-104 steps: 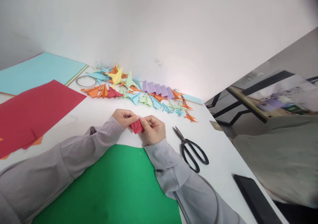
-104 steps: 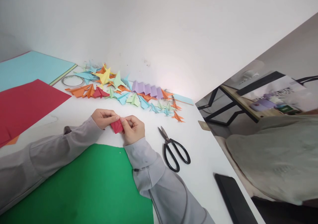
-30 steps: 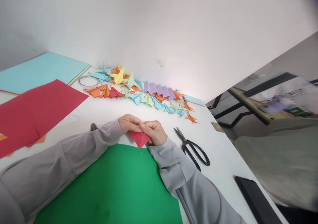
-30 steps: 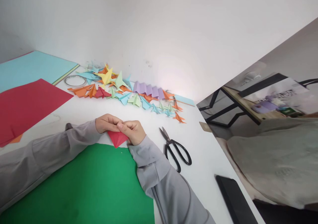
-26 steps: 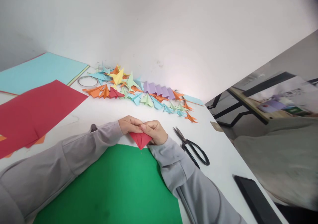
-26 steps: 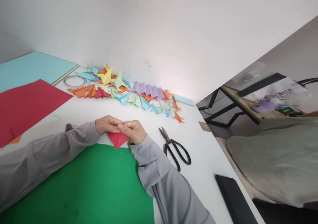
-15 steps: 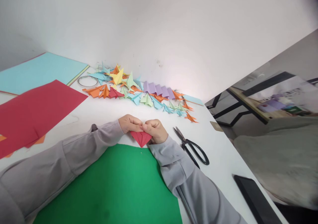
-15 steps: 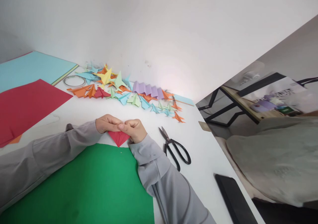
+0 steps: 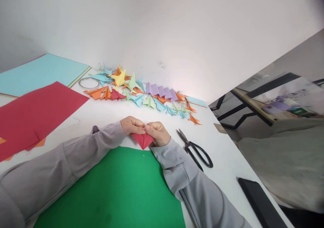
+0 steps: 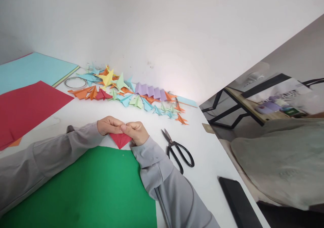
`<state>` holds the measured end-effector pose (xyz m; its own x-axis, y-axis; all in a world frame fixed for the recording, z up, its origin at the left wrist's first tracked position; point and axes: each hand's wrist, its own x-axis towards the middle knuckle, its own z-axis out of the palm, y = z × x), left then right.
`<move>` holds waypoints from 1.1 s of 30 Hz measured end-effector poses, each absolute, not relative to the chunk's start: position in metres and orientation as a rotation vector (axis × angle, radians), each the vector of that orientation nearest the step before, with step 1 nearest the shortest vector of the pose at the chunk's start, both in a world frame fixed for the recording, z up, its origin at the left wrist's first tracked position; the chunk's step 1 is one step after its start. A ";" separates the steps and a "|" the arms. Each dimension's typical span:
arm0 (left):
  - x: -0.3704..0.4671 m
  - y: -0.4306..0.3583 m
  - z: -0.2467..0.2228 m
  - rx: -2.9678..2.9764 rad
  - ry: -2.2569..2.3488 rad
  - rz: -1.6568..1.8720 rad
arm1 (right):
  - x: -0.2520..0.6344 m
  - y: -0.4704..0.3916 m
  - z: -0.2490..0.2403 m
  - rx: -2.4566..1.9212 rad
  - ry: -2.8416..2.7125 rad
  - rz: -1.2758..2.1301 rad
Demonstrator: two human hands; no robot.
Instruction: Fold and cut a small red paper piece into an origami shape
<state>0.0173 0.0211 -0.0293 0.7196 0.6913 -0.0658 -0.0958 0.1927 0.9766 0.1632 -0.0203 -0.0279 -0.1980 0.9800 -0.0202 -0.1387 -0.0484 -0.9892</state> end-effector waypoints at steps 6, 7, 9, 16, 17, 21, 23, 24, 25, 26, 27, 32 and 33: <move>0.017 0.019 -0.018 1.218 0.583 0.533 | 0.161 -0.019 -0.029 -0.955 -1.110 1.516; 0.016 0.018 -0.016 1.200 0.582 0.532 | 0.161 -0.019 -0.028 -0.944 -1.104 1.523; 0.016 0.018 -0.013 1.164 0.581 0.534 | 0.160 -0.019 -0.028 -0.935 -1.096 1.516; 0.017 0.024 -0.021 1.179 0.575 0.588 | 0.165 -0.016 -0.031 -0.960 -1.145 1.455; 0.018 0.026 -0.023 1.183 0.556 0.598 | 0.166 -0.015 -0.032 -0.940 -1.155 1.462; 0.021 0.032 -0.028 1.093 0.585 0.696 | 0.168 -0.013 -0.032 -0.864 -1.153 1.499; 0.020 0.032 -0.028 1.044 0.612 0.732 | 0.168 -0.012 -0.032 -0.869 -1.137 1.502; 0.020 0.032 -0.028 1.031 0.613 0.744 | 0.168 -0.012 -0.032 -0.875 -1.127 1.497; 0.019 0.032 -0.028 1.029 0.609 0.757 | 0.167 -0.011 -0.032 -0.880 -1.120 1.491; 0.018 0.031 -0.028 1.037 0.604 0.776 | 0.167 -0.011 -0.032 -0.885 -1.115 1.483; 0.017 0.030 -0.029 1.049 0.601 0.796 | 0.167 -0.011 -0.033 -0.887 -1.112 1.476; 0.018 0.027 -0.032 1.017 0.611 0.896 | 0.165 -0.011 -0.035 -0.925 -1.127 1.435; 0.018 0.026 -0.032 0.994 0.615 0.916 | 0.165 -0.011 -0.035 -0.941 -1.129 1.429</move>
